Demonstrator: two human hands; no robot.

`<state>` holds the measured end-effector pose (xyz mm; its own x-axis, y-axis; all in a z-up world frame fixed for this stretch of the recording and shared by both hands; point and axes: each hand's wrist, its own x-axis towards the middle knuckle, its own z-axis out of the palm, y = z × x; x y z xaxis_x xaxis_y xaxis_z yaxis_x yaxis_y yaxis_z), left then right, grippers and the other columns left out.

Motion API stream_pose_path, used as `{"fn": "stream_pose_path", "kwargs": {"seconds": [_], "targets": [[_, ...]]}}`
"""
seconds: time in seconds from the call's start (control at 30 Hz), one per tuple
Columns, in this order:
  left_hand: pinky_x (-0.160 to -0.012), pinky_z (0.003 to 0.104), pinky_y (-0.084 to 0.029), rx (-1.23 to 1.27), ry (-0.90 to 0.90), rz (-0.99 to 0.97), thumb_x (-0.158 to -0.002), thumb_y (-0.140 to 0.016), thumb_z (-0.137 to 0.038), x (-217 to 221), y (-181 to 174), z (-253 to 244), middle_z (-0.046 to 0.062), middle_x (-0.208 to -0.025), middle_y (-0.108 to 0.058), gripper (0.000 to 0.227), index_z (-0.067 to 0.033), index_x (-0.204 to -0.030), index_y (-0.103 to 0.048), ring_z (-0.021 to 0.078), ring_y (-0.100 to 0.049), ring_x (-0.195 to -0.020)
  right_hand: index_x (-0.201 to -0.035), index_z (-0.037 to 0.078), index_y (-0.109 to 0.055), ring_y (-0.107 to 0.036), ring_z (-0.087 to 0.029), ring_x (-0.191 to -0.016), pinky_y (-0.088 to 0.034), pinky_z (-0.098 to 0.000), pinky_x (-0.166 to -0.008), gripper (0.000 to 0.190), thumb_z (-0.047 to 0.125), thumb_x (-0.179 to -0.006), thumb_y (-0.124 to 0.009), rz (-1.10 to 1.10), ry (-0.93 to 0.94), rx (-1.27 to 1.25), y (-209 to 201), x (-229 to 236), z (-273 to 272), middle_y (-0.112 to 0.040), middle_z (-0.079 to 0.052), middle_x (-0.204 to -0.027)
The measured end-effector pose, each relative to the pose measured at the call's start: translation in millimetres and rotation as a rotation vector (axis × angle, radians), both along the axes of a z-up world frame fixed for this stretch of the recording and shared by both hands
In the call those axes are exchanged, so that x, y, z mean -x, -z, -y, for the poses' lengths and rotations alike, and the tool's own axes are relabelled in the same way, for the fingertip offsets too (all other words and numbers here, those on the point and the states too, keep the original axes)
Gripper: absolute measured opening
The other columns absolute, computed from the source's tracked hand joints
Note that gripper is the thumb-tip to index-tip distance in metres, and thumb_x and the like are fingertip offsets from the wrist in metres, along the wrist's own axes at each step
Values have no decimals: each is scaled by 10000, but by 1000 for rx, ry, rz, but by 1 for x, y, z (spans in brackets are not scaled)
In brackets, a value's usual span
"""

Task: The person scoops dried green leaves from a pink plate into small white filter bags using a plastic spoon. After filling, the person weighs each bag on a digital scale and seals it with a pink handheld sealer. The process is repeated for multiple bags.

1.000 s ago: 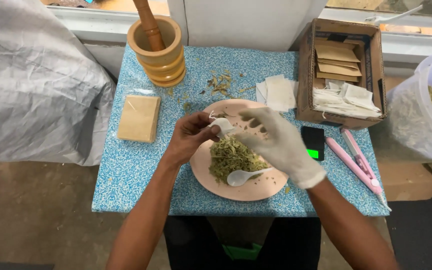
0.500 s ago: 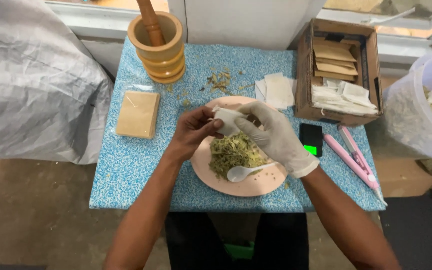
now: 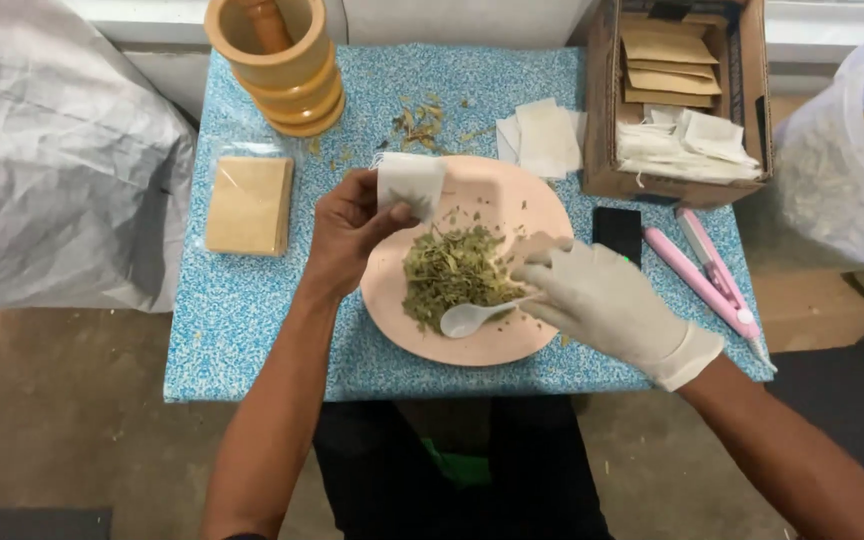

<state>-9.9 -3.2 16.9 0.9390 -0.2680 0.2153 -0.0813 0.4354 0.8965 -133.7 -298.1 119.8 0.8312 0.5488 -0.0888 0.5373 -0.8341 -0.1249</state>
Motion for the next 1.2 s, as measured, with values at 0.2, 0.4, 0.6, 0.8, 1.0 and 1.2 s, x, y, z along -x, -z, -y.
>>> {"fn": "stream_pose_path", "kwargs": {"seconds": [0.2,0.4,0.6,0.8,1.0,1.2], "targets": [[-852,428,-760,-98,8,7,-1026,-863,-103,-9,22,-7,202,-1019,-847,246,51,-1186,-757,248,-845,-934,-1247,161,-745,-752,-365,-1051,-643,-505,-823,277,339,-1035,-756,159,-48,69,66,3,10,-781,-82,-1137],[-773,391,-722,-213,-22,47,-1080,-820,-150,-4,11,-8,172,-861,-845,183,29,-1110,-842,180,-814,-837,-1082,202,-772,-772,-339,-946,-654,-491,-771,84,230,-1005,-754,185,-81,133,85,-12,13,-794,-63,-1006],[-748,278,-648,-315,-72,191,-1141,-759,-172,4,-8,-2,186,-778,-813,227,34,-1112,-849,133,-747,-865,-1005,274,-806,-819,-254,-940,-663,-397,-792,145,308,-1094,-697,93,25,121,-12,-11,41,-830,6,-1021],[-1039,391,-699,-278,79,218,-1146,-688,-213,3,-2,-5,149,-1386,-776,467,-25,-1567,-617,258,-785,-1193,-1112,286,-826,-774,-325,-821,-542,-653,-1093,216,399,-1088,-644,-77,94,136,4,3,73,-745,-11,-965],[-1053,512,-571,-200,-35,291,-1134,-675,72,24,-31,14,301,-1278,-786,219,66,-1341,-747,309,-611,-1304,-978,245,-800,-816,-304,-811,-676,-447,-702,166,281,-1088,-682,-62,159,140,1,7,38,-802,-60,-1014],[-1043,465,-599,-270,32,349,-1155,-589,60,12,0,6,314,-1351,-764,369,102,-1517,-646,335,-720,-1253,-1047,216,-789,-821,-320,-815,-681,-458,-719,118,241,-1084,-680,-27,176,134,17,-7,34,-807,-68,-1146]]}}
